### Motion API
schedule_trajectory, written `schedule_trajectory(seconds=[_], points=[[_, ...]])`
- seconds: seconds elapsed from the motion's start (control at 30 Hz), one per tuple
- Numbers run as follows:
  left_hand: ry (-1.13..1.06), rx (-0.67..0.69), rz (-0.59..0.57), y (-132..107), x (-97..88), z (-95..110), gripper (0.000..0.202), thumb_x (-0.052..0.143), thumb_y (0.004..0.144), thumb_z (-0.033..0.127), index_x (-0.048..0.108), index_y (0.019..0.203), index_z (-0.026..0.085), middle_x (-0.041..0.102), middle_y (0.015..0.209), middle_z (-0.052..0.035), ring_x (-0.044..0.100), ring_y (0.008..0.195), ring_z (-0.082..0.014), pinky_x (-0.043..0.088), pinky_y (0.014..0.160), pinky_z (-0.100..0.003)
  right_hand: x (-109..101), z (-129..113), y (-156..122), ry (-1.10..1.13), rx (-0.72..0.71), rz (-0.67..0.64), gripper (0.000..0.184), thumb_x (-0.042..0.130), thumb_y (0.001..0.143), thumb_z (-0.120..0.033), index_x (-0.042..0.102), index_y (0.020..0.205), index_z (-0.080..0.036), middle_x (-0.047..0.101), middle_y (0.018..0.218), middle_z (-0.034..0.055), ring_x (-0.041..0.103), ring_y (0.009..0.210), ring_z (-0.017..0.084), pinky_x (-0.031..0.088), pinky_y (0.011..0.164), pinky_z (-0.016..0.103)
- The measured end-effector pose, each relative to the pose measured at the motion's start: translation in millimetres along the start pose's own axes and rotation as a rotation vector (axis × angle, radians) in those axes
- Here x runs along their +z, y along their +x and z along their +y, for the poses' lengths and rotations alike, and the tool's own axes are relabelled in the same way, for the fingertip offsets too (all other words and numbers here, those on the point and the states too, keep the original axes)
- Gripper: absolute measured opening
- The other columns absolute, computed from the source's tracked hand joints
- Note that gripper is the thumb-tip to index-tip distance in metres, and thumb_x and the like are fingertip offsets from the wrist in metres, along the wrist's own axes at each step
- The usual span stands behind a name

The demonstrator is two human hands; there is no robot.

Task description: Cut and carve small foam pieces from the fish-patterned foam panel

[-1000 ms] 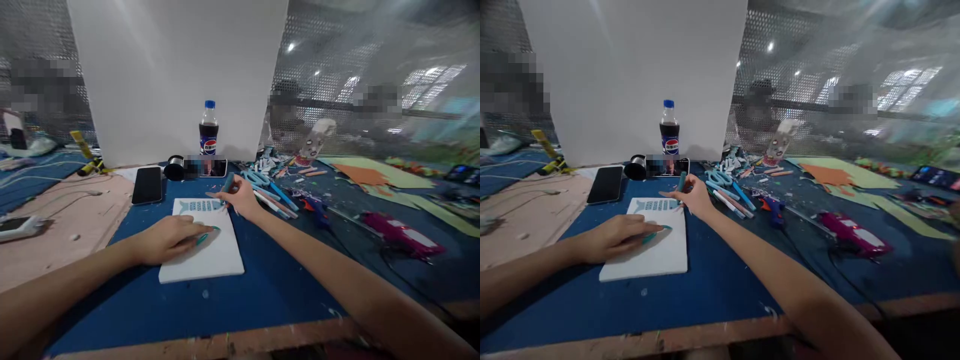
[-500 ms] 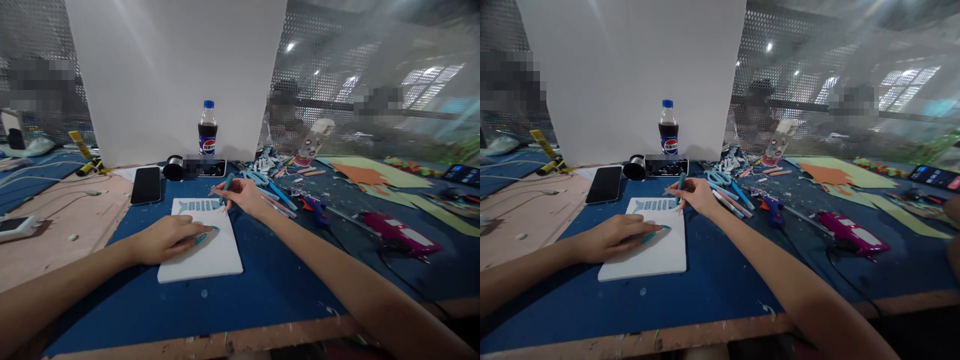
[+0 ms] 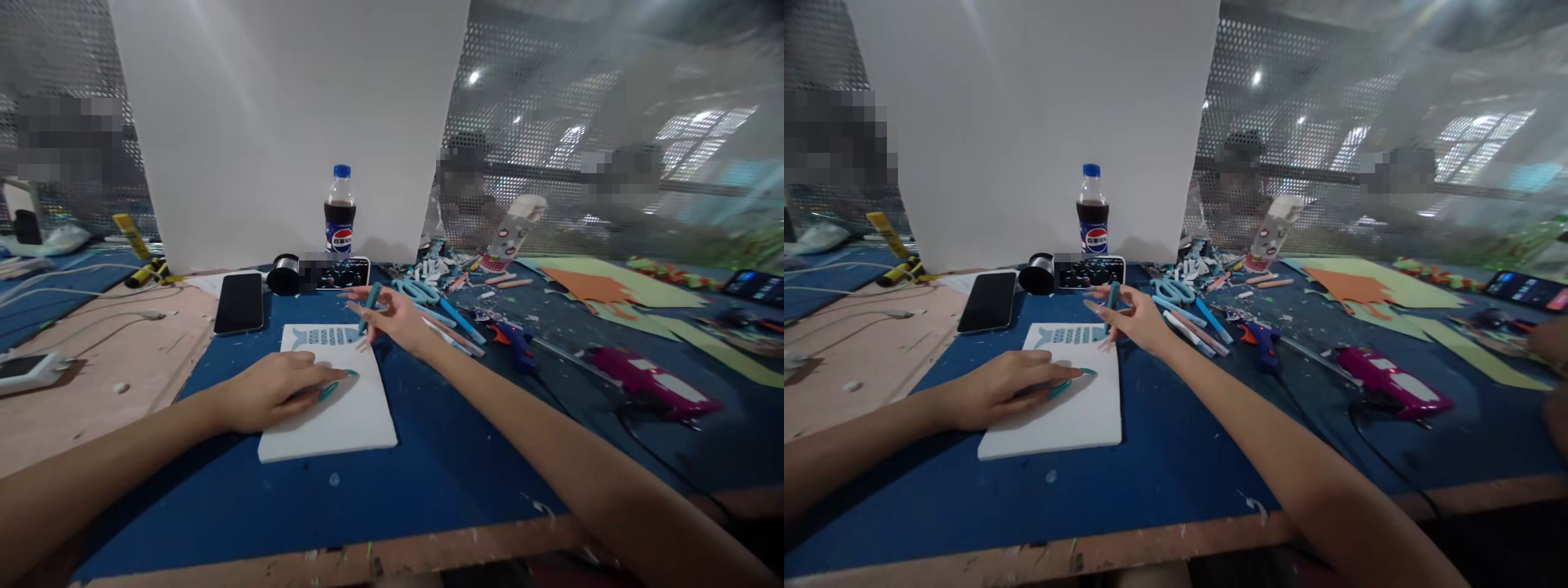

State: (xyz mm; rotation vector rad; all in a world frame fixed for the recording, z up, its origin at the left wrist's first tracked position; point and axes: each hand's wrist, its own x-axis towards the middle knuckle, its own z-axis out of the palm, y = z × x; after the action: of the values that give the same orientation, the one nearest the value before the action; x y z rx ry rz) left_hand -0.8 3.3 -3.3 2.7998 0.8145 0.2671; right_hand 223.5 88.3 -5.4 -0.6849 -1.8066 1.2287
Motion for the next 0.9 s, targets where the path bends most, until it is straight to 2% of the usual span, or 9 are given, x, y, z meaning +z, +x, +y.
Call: schedule_trajectory(seconds=[0.03,0.1,0.2,0.27,0.4,0.57,0.77,0.9], points=[[0.006,0.005,0.008,0,-0.1,0,0.039,0.032,0.09,0.019,0.038,0.128,0.021,0.055,0.081,-0.0054,0.048,0.067,-0.0163,0.035,0.059,-0.026,-1,-3,-1,0.012,0.011,-0.015,0.04,0.063,0.074,-0.034,0.054,0.11,-0.02,0.053,0.123,0.0096,0.06,0.049,0.008,0.057,0.049,0.029],[0.019,0.02,0.023,1,-0.7,1,0.038,0.031,0.09,0.019,0.039,0.127,0.019,0.056,0.08,-0.0058,0.047,0.067,-0.0164,0.034,0.058,-0.026,-3,-8,-2,0.008,0.057,-0.035,0.04,0.063,0.074,-0.033,0.056,0.11,-0.018,0.06,0.114,0.0101,0.064,0.055,0.011,0.057,0.05,0.027],[0.033,0.035,0.025,1,-2.0,2,0.037,0.029,0.091,0.019,0.041,0.126,0.017,0.056,0.08,-0.0065,0.047,0.067,-0.0169,0.034,0.058,-0.027,-3,-13,-3,-0.051,0.104,-0.032,0.031,0.065,0.072,-0.034,0.062,0.094,-0.012,0.068,0.084,0.0083,0.064,0.056,0.013,0.056,0.051,0.027],[0.035,0.027,0.018,1,-2.3,3,0.037,0.029,0.091,0.02,0.04,0.126,0.018,0.056,0.081,-0.0064,0.047,0.066,-0.0169,0.034,0.057,-0.027,0,-13,-3,-0.086,0.097,0.013,0.026,0.069,0.068,-0.034,0.061,0.08,-0.013,0.068,0.074,0.0058,0.062,0.054,0.013,0.056,0.052,0.027],[0.034,0.012,0.016,0,-1.2,2,0.038,0.029,0.091,0.021,0.039,0.128,0.02,0.055,0.08,-0.0058,0.047,0.065,-0.0168,0.033,0.056,-0.027,4,-9,-2,-0.068,0.055,0.121,0.03,0.074,0.061,-0.034,0.052,0.066,-0.015,0.067,0.073,0.0032,0.06,0.05,0.011,0.054,0.05,0.027],[0.062,0.016,0.012,-1,1.0,-1,0.04,0.028,0.093,0.024,0.036,0.131,0.02,0.055,0.079,-0.0063,0.047,0.069,-0.0184,0.034,0.059,-0.028,5,-8,-2,-0.062,-0.013,0.209,0.029,0.071,0.064,-0.039,0.053,0.07,-0.016,0.066,0.074,0.0038,0.058,0.049,0.012,0.055,0.052,0.03],[0.04,0.038,-0.025,2,-2.2,4,0.041,0.026,0.094,0.026,0.033,0.135,0.023,0.056,0.081,-0.0064,0.047,0.072,-0.0184,0.034,0.062,-0.028,13,-15,-1,-0.038,-0.02,0.274,0.033,0.07,0.064,-0.043,0.049,0.068,-0.018,0.059,0.059,-0.001,0.059,0.047,0.013,0.054,0.048,0.028],[0.009,0.051,-0.043,3,-4.9,8,0.041,0.025,0.095,0.028,0.032,0.135,0.025,0.055,0.078,-0.0049,0.047,0.07,-0.0171,0.035,0.063,-0.027,13,-20,1,0.031,-0.057,0.337,0.034,0.066,0.067,-0.046,0.047,0.074,-0.019,0.061,0.066,0.0003,0.06,0.045,0.013,0.053,0.044,0.028]])
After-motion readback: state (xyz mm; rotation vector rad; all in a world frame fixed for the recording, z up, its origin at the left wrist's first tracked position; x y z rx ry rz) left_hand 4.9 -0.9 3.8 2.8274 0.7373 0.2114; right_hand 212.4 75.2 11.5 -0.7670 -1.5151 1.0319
